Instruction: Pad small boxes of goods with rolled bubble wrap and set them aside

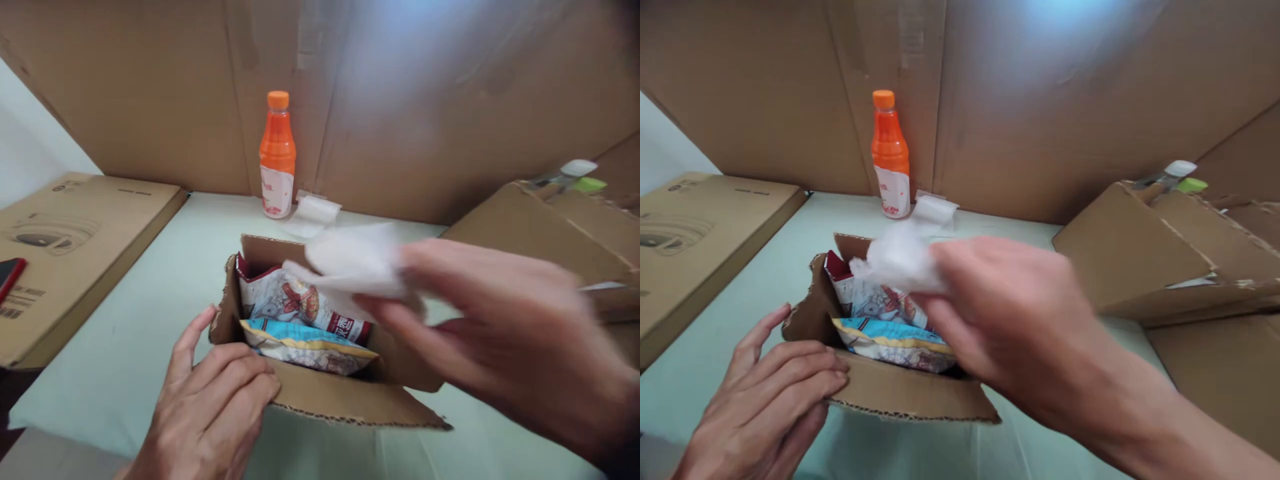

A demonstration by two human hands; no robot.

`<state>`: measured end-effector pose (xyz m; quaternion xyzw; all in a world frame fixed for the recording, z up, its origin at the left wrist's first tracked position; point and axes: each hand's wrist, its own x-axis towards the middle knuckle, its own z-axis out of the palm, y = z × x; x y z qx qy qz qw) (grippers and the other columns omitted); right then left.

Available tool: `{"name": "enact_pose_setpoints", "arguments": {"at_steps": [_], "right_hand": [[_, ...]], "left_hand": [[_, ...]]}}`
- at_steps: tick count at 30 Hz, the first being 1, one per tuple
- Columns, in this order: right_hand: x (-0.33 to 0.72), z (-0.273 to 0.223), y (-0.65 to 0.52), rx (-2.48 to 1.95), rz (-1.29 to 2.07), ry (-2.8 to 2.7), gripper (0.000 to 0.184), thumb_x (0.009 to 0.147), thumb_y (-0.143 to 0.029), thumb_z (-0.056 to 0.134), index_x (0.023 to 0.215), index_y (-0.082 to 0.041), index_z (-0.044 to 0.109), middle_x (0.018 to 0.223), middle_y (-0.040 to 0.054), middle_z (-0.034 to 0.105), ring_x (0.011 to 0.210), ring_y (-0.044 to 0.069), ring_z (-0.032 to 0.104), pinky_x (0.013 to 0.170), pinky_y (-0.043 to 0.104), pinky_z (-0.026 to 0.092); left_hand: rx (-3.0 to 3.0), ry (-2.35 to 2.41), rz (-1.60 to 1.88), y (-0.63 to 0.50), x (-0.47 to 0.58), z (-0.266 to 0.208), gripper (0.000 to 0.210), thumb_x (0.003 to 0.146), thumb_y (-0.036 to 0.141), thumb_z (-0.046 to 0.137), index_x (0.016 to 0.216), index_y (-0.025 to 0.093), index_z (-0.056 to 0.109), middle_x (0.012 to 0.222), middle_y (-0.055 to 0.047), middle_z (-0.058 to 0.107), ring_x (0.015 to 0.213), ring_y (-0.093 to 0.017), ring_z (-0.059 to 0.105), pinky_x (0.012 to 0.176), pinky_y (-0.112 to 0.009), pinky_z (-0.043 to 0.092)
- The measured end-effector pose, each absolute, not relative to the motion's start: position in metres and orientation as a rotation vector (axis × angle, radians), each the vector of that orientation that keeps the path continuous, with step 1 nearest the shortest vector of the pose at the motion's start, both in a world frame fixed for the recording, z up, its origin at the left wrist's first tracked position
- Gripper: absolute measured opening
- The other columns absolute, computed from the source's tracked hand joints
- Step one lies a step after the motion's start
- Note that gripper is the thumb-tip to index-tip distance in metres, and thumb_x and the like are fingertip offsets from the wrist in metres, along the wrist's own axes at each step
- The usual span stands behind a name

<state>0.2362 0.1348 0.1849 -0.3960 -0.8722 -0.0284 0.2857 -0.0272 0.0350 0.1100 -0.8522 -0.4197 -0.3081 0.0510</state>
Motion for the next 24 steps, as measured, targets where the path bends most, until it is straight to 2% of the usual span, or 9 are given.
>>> {"name": "enact_pose_setpoints", "arguments": {"at_steps": [2, 4, 8, 13, 17, 19, 22, 24], "right_hand": [[0.201, 0.176, 0.142, -0.834, -0.199, -2.618, 0.02, 0.093, -0.026, 0.057, 0.073, -0.022, 0.058, 0.067, 0.0041, 0.064, 0.062, 0.019, 0.058, 0.064, 0.034, 0.041], [0.176, 0.159, 0.147, -0.765, -0.23, -2.832, 0.014, 0.088, -0.013, 0.057, 0.075, -0.02, 0.06, 0.067, 0.0068, 0.065, 0.061, 0.021, 0.059, 0.063, 0.035, 0.04], [0.153, 0.134, 0.156, -0.857, 0.005, -3.209, 0.014, 0.076, -0.003, 0.064, 0.078, -0.017, 0.067, 0.069, 0.0085, 0.07, 0.057, 0.021, 0.06, 0.055, 0.032, 0.037], [0.15, 0.14, 0.165, -1.03, 0.398, -3.327, 0.019, 0.086, -0.01, 0.061, 0.071, -0.02, 0.066, 0.056, 0.0003, 0.063, 0.043, 0.012, 0.048, 0.045, 0.028, 0.03], [0.15, 0.144, 0.159, -1.095, 0.008, -3.284, 0.009, 0.083, -0.009, 0.065, 0.083, -0.018, 0.069, 0.063, 0.0046, 0.068, 0.052, 0.018, 0.061, 0.047, 0.029, 0.032], [0.149, 0.137, 0.156, -1.077, -0.138, -3.274, 0.014, 0.08, -0.007, 0.067, 0.089, -0.016, 0.07, 0.066, 0.0072, 0.07, 0.057, 0.022, 0.065, 0.049, 0.029, 0.035], [0.142, 0.127, 0.155, -1.038, -0.14, -3.238, 0.013, 0.081, -0.008, 0.067, 0.089, -0.017, 0.07, 0.071, 0.0076, 0.073, 0.061, 0.021, 0.068, 0.051, 0.028, 0.039], [0.14, 0.133, 0.156, -1.071, -0.143, -3.178, 0.005, 0.082, -0.015, 0.071, 0.087, -0.017, 0.069, 0.071, 0.0082, 0.074, 0.063, 0.021, 0.069, 0.054, 0.028, 0.042]], "left_hand": [[-2.605, -1.3, -0.979, 0.03, -0.027, 0.107, 0.029, 0.083, 0.004, 0.057, 0.105, 0.02, 0.065, 0.093, -0.001, 0.078, 0.091, -0.017, 0.069, 0.125, -0.049, 0.019], [-2.585, -1.333, -1.068, 0.031, -0.025, 0.104, 0.027, 0.084, 0.003, 0.056, 0.104, 0.019, 0.066, 0.093, -0.001, 0.077, 0.091, -0.017, 0.068, 0.124, -0.05, 0.021], [-2.528, -1.355, -1.224, 0.035, -0.019, 0.102, 0.024, 0.087, 0.003, 0.051, 0.098, 0.018, 0.067, 0.089, -0.001, 0.076, 0.087, -0.016, 0.067, 0.123, -0.05, 0.023], [-2.515, -1.314, -1.269, 0.039, -0.018, 0.103, 0.025, 0.088, 0.004, 0.048, 0.097, 0.02, 0.066, 0.085, 0.0, 0.075, 0.082, -0.015, 0.068, 0.122, -0.05, 0.026], [-2.515, -1.356, -1.278, 0.041, -0.018, 0.105, 0.025, 0.091, 0.004, 0.047, 0.096, 0.019, 0.066, 0.085, -0.001, 0.075, 0.085, -0.016, 0.068, 0.121, -0.051, 0.025], [-2.527, -1.366, -1.264, 0.042, -0.018, 0.106, 0.024, 0.091, 0.004, 0.047, 0.097, 0.018, 0.066, 0.086, -0.001, 0.074, 0.086, -0.016, 0.068, 0.12, -0.053, 0.025], [-2.533, -1.378, -1.213, 0.043, -0.017, 0.106, 0.023, 0.09, 0.003, 0.049, 0.098, 0.018, 0.064, 0.086, 0.0, 0.073, 0.087, -0.017, 0.066, 0.12, -0.055, 0.026], [-2.501, -1.372, -1.189, 0.042, -0.016, 0.105, 0.024, 0.089, 0.003, 0.053, 0.103, 0.019, 0.064, 0.093, -0.002, 0.073, 0.098, -0.02, 0.066, 0.12, -0.057, 0.027]]}}
